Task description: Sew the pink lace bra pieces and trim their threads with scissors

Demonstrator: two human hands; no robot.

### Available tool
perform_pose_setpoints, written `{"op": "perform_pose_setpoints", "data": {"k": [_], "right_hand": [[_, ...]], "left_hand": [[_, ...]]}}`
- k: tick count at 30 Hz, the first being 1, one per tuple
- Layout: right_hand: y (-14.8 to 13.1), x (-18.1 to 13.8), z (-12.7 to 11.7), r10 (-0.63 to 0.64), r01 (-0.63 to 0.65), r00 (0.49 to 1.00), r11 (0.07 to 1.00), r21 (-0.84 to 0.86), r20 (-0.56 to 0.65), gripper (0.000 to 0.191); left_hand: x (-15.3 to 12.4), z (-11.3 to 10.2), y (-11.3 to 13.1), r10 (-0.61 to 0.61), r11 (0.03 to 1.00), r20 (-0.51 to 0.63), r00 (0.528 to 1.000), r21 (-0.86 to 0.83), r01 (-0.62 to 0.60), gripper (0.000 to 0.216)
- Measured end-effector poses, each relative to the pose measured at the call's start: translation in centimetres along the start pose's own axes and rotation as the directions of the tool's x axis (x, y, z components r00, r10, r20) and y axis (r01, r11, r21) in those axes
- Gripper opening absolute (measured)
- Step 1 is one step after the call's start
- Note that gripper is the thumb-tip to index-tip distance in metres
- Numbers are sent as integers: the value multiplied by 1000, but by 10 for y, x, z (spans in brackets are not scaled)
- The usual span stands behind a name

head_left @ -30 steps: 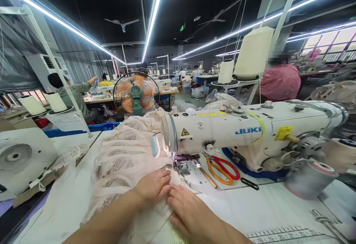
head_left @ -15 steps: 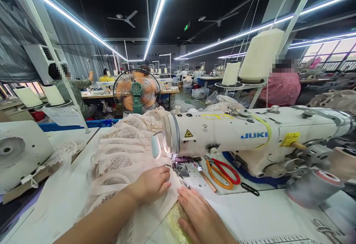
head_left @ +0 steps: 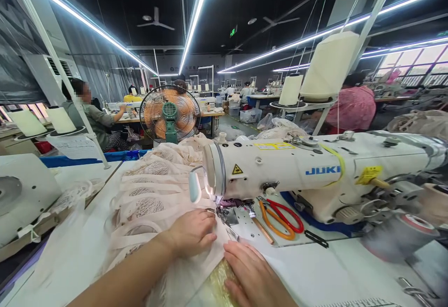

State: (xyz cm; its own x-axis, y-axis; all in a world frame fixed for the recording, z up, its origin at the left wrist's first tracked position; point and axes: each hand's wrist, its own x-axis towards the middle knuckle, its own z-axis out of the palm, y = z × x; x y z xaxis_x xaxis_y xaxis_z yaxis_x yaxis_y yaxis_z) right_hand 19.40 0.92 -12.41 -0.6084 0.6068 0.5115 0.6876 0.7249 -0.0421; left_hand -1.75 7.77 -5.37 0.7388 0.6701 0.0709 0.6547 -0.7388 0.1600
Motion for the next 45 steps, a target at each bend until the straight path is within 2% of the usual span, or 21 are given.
{"op": "perform_pose_setpoints", "data": {"k": [10,14,20,28,33,38,45], "right_hand": [[-2,9,-7,-70,65,997,989,-131,-31,33],[-2,10,-9,-68,68,998,988,-141,4,33],[-3,11,-9,-54,57,998,993,-108,28,31],[-1,9,-7,-44,40,996,998,-46,-83,31],[-3,11,-11,-60,56,997,996,-74,-50,31],[-1,12,-11,-50,45,996,996,-80,-72,29],[-1,11,-10,2,-2,1000,999,-51,-5,36]], "left_hand": [[-1,4,-3,15,999,10,1000,28,-16,42],[-1,0,1,2,999,30,1000,42,-4,42],[2,-5,5,-7,998,50,999,65,3,41],[2,-6,3,1,998,44,999,66,-4,40],[2,-6,2,-2,998,41,999,64,-1,39],[3,-7,4,2,997,52,999,76,-6,41],[8,-10,0,-6,995,75,997,102,-1,43]]}}
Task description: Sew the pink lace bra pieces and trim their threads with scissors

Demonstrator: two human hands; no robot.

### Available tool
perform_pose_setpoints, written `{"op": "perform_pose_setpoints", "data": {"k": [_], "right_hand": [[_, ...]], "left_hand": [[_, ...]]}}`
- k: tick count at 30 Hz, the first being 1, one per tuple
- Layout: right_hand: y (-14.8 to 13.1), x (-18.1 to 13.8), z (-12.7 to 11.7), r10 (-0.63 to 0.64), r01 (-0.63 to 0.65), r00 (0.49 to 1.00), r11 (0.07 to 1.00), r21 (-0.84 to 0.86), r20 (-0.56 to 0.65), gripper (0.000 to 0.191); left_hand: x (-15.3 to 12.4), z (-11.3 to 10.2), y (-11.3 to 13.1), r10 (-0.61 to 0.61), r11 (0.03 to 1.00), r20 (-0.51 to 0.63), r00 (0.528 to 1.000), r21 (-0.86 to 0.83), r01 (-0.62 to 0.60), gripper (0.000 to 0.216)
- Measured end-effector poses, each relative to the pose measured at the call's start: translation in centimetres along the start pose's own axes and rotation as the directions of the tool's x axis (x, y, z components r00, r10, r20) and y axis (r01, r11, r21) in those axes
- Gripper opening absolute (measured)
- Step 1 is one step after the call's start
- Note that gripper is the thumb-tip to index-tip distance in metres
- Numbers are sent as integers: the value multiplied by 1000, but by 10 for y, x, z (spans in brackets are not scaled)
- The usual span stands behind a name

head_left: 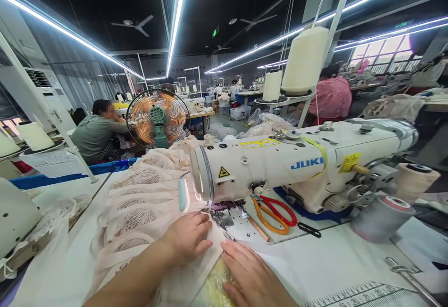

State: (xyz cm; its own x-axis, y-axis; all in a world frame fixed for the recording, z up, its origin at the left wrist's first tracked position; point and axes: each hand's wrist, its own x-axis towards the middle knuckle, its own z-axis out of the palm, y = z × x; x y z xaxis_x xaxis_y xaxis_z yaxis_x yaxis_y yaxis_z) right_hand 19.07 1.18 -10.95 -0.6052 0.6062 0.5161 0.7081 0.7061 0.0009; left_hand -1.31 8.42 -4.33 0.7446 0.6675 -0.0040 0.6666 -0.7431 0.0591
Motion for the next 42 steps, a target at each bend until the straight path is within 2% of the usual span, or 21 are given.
{"op": "perform_pose_setpoints", "data": {"k": [10,15,20,23,25,27,30,36,42], "right_hand": [[-5,8,-9,123,-159,966,976,150,228,41],[-9,11,-12,206,-274,937,934,230,281,43],[-10,13,-13,235,-329,908,912,244,347,47],[-9,11,-12,228,-318,912,918,236,340,45],[-8,9,-10,218,-290,927,932,217,305,44],[-7,7,-7,186,-234,951,954,186,246,46],[-6,5,-4,131,-156,977,977,147,170,47],[-5,6,-5,167,-207,962,961,182,215,46],[-5,7,-11,177,-225,954,956,187,242,45]], "left_hand": [[5,1,-7,0,1000,33,999,8,0,43],[8,-3,-14,-4,1000,26,1000,17,3,42],[8,-11,-2,20,1000,8,1000,19,-21,31],[2,-4,14,54,999,12,998,8,-54,24],[-4,6,22,105,994,-22,994,29,-105,34],[-9,17,24,157,985,-72,985,82,-151,41],[-11,28,17,201,972,-76,977,139,-189,35],[-4,20,0,233,963,-46,971,146,-224,32],[4,17,-9,165,978,-69,984,138,-155,31]]}}
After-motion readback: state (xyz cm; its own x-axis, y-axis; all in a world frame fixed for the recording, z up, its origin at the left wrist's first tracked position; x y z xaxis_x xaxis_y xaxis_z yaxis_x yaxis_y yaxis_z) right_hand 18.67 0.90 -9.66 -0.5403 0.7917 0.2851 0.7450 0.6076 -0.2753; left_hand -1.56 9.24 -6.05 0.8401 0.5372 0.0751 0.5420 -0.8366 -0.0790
